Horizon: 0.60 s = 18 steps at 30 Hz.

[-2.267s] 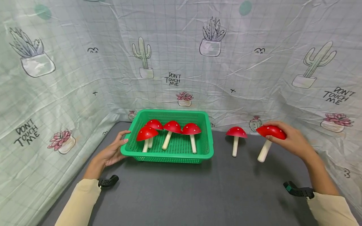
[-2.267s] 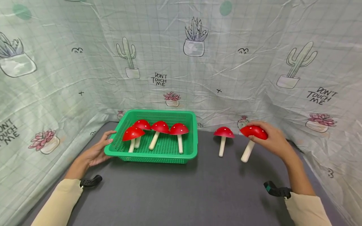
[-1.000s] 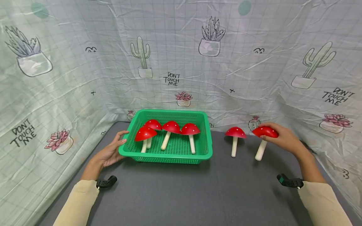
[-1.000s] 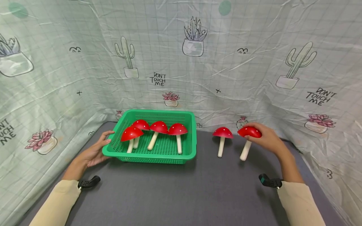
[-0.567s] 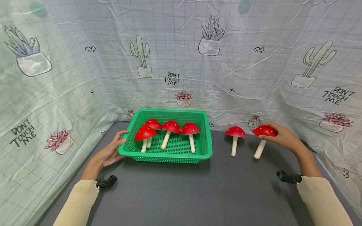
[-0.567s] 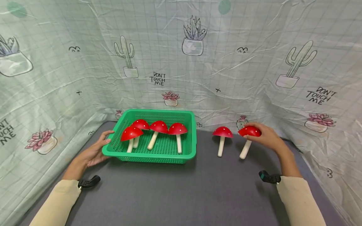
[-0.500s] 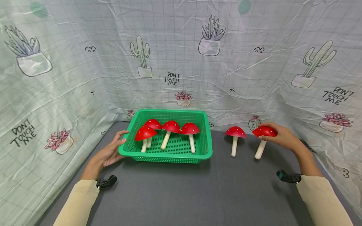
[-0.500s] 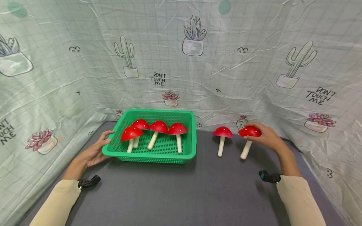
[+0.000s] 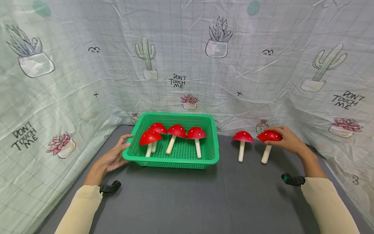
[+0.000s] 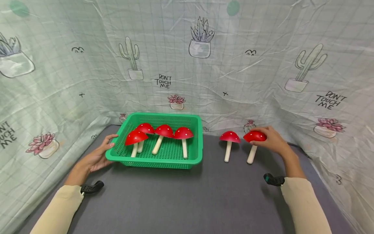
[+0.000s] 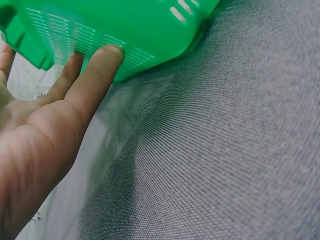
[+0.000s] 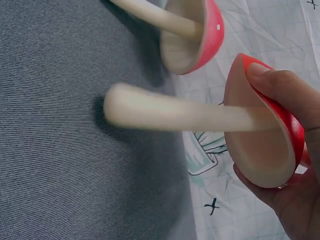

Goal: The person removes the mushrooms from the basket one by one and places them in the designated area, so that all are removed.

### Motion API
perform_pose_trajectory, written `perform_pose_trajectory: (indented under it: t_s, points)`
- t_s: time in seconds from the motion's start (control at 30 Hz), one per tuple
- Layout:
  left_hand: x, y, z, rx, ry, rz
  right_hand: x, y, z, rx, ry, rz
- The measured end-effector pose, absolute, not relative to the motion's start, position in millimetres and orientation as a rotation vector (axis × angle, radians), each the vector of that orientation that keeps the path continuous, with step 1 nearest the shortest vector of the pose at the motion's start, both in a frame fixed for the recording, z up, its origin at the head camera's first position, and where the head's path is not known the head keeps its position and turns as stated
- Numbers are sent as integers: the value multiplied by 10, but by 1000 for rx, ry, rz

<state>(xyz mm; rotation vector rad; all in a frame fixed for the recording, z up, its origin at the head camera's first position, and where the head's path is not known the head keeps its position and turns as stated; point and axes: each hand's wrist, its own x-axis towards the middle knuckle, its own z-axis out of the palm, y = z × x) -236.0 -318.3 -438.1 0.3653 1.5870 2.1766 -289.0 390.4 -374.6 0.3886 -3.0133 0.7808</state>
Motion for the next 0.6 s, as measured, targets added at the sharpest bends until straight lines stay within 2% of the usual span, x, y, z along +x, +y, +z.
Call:
perform_pose_trajectory:
  t_s: [0.6]
  points:
    - [-2360,-3179,-4366,361,1576,2187,-2944,3861,-3780,349,-3081,775]
